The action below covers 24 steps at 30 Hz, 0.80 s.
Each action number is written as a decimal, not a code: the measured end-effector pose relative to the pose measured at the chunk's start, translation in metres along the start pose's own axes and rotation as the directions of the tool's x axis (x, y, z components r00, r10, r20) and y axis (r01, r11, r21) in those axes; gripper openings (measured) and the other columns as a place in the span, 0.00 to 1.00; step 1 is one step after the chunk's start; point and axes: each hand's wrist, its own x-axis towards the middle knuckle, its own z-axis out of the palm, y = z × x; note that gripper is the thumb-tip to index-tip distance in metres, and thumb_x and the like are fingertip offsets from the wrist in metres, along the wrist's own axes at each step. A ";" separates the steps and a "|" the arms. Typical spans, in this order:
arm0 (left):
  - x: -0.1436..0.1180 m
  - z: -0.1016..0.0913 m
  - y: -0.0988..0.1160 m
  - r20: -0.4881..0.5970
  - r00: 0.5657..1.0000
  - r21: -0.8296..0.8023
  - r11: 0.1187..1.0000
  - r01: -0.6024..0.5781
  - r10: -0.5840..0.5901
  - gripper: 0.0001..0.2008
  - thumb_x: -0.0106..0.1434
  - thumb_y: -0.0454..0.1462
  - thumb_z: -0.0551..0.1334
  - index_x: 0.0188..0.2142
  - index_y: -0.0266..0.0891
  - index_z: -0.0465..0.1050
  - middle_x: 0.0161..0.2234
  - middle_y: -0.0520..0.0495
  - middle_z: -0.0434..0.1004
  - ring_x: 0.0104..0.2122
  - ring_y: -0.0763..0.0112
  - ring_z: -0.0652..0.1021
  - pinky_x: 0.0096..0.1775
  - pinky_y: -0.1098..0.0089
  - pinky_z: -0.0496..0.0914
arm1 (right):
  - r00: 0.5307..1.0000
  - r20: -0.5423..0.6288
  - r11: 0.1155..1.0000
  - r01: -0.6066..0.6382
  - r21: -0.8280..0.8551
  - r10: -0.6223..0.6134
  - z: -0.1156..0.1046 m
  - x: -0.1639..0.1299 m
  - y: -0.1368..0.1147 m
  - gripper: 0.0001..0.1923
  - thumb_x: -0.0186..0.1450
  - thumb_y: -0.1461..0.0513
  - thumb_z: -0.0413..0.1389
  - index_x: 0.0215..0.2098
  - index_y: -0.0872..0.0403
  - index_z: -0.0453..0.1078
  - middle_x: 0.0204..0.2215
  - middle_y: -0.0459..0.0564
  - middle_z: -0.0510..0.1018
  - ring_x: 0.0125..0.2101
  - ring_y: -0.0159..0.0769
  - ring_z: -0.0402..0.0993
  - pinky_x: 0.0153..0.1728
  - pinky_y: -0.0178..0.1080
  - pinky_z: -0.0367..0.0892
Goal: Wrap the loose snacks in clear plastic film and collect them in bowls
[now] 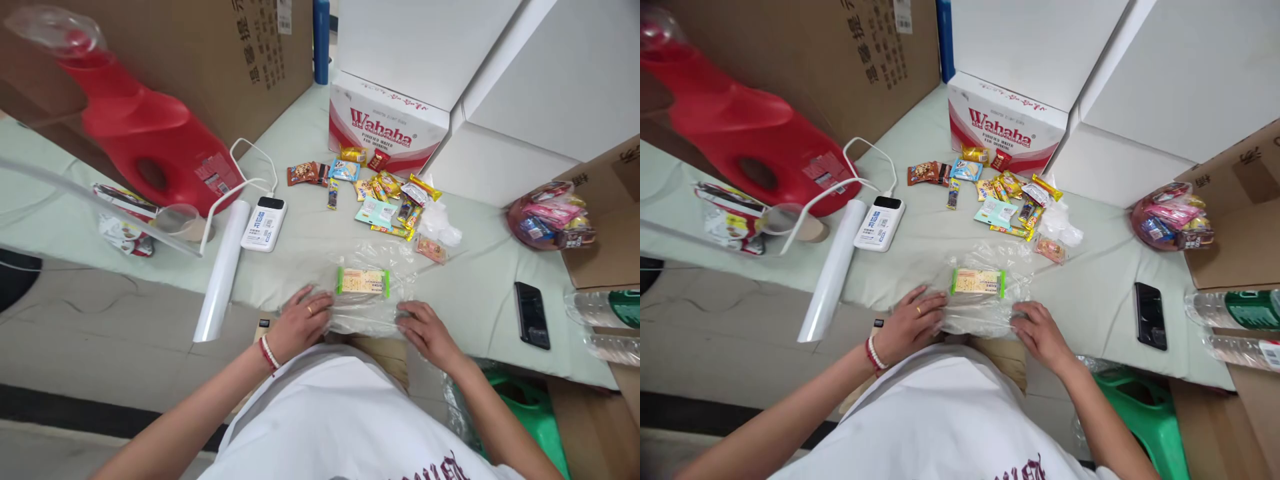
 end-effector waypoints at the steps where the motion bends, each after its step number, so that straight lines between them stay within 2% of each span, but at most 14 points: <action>1: 0.003 0.000 -0.002 -0.011 0.999 -0.038 0.998 0.045 -0.045 0.10 0.73 0.35 0.56 0.46 0.44 0.77 0.54 0.45 0.82 0.59 0.63 0.78 0.69 0.50 0.58 | 1.000 -0.002 0.999 0.007 0.045 -0.007 -0.003 0.006 0.000 0.12 0.76 0.59 0.53 0.49 0.48 0.78 0.50 0.57 0.81 0.51 0.45 0.76 0.52 0.51 0.74; 5: 0.023 -0.012 -0.011 -0.023 0.975 -0.096 0.972 0.216 -0.219 0.14 0.76 0.39 0.51 0.49 0.44 0.76 0.48 0.45 0.85 0.50 0.64 0.82 0.60 0.55 0.67 | 0.999 0.029 0.982 -0.024 0.189 0.019 -0.031 0.042 0.001 0.15 0.77 0.55 0.51 0.43 0.50 0.78 0.37 0.53 0.83 0.39 0.40 0.78 0.45 0.43 0.73; 7: 0.037 -0.019 -0.014 -0.023 0.950 -0.041 0.949 0.311 -0.312 0.17 0.76 0.41 0.49 0.50 0.44 0.76 0.54 0.42 0.82 0.52 0.61 0.81 0.55 0.56 0.70 | 0.992 0.055 0.970 -0.122 0.210 0.113 -0.043 0.061 0.007 0.18 0.76 0.52 0.50 0.40 0.51 0.78 0.33 0.50 0.82 0.34 0.38 0.77 0.40 0.39 0.70; 10: 0.060 -0.023 -0.018 -0.016 0.899 0.039 0.898 0.439 -0.439 0.18 0.76 0.42 0.48 0.48 0.45 0.77 0.66 0.42 0.72 0.59 0.58 0.78 0.51 0.57 0.72 | 0.959 0.116 0.939 -0.279 0.203 0.260 -0.047 0.084 0.023 0.21 0.75 0.48 0.50 0.38 0.53 0.76 0.27 0.47 0.79 0.28 0.35 0.72 0.33 0.36 0.65; 12: 0.073 -0.022 -0.021 -0.009 0.855 0.056 0.853 0.518 -0.519 0.17 0.75 0.42 0.50 0.46 0.45 0.78 0.68 0.43 0.70 0.59 0.56 0.77 0.51 0.56 0.73 | 0.933 0.181 0.930 -0.338 0.146 0.311 -0.046 0.097 0.035 0.21 0.73 0.48 0.50 0.37 0.54 0.76 0.27 0.46 0.78 0.28 0.35 0.71 0.31 0.35 0.62; 14: 0.080 -0.018 -0.024 -0.018 0.804 0.045 0.803 0.594 -0.594 0.17 0.74 0.43 0.52 0.43 0.44 0.80 0.65 0.42 0.72 0.55 0.55 0.80 0.50 0.57 0.75 | 0.905 0.220 0.928 -0.373 0.001 0.364 -0.048 0.109 0.041 0.19 0.72 0.51 0.51 0.39 0.54 0.78 0.29 0.48 0.79 0.29 0.36 0.72 0.32 0.36 0.62; 16: 0.083 -0.012 -0.026 -0.053 0.761 0.017 0.761 0.648 -0.647 0.17 0.73 0.43 0.53 0.41 0.43 0.81 0.63 0.41 0.75 0.50 0.56 0.82 0.47 0.58 0.76 | 0.900 0.148 0.905 -0.380 -0.189 0.409 -0.052 0.122 0.039 0.17 0.72 0.52 0.52 0.42 0.53 0.79 0.34 0.53 0.81 0.34 0.40 0.74 0.35 0.38 0.64; 18: 0.082 -0.007 -0.026 -0.093 0.738 -0.014 0.742 0.670 -0.668 0.15 0.72 0.44 0.55 0.42 0.42 0.81 0.61 0.41 0.75 0.44 0.59 0.82 0.45 0.60 0.77 | 0.938 0.016 0.891 -0.325 -0.316 0.348 -0.056 0.141 0.029 0.16 0.73 0.54 0.54 0.48 0.54 0.79 0.42 0.58 0.81 0.42 0.46 0.74 0.42 0.42 0.67; 20: 0.079 -0.003 -0.027 -0.133 0.729 -0.046 0.739 0.672 -0.671 0.14 0.71 0.44 0.57 0.45 0.43 0.80 0.60 0.42 0.74 0.41 0.61 0.82 0.42 0.61 0.77 | 0.988 -0.011 0.923 -0.149 -0.355 0.155 -0.053 0.165 0.017 0.17 0.72 0.59 0.56 0.56 0.53 0.77 0.53 0.61 0.78 0.53 0.51 0.70 0.51 0.47 0.68; 22: 0.075 -0.001 -0.028 -0.195 0.732 -0.083 0.755 0.651 -0.653 0.13 0.70 0.44 0.58 0.46 0.42 0.79 0.58 0.40 0.73 0.43 0.60 0.81 0.43 0.60 0.77 | 0.994 0.090 0.943 0.091 -0.320 -0.065 -0.043 0.192 0.009 0.24 0.68 0.66 0.57 0.61 0.50 0.75 0.63 0.59 0.71 0.63 0.53 0.61 0.61 0.53 0.63; 24: 0.071 0.000 -0.030 -0.276 0.746 -0.118 0.791 0.600 -0.606 0.12 0.69 0.42 0.59 0.44 0.41 0.79 0.56 0.39 0.72 0.48 0.58 0.80 0.47 0.59 0.77 | 0.950 0.209 0.937 0.274 -0.215 -0.230 -0.029 0.220 0.007 0.27 0.65 0.70 0.58 0.61 0.47 0.76 0.70 0.54 0.64 0.69 0.52 0.52 0.67 0.57 0.55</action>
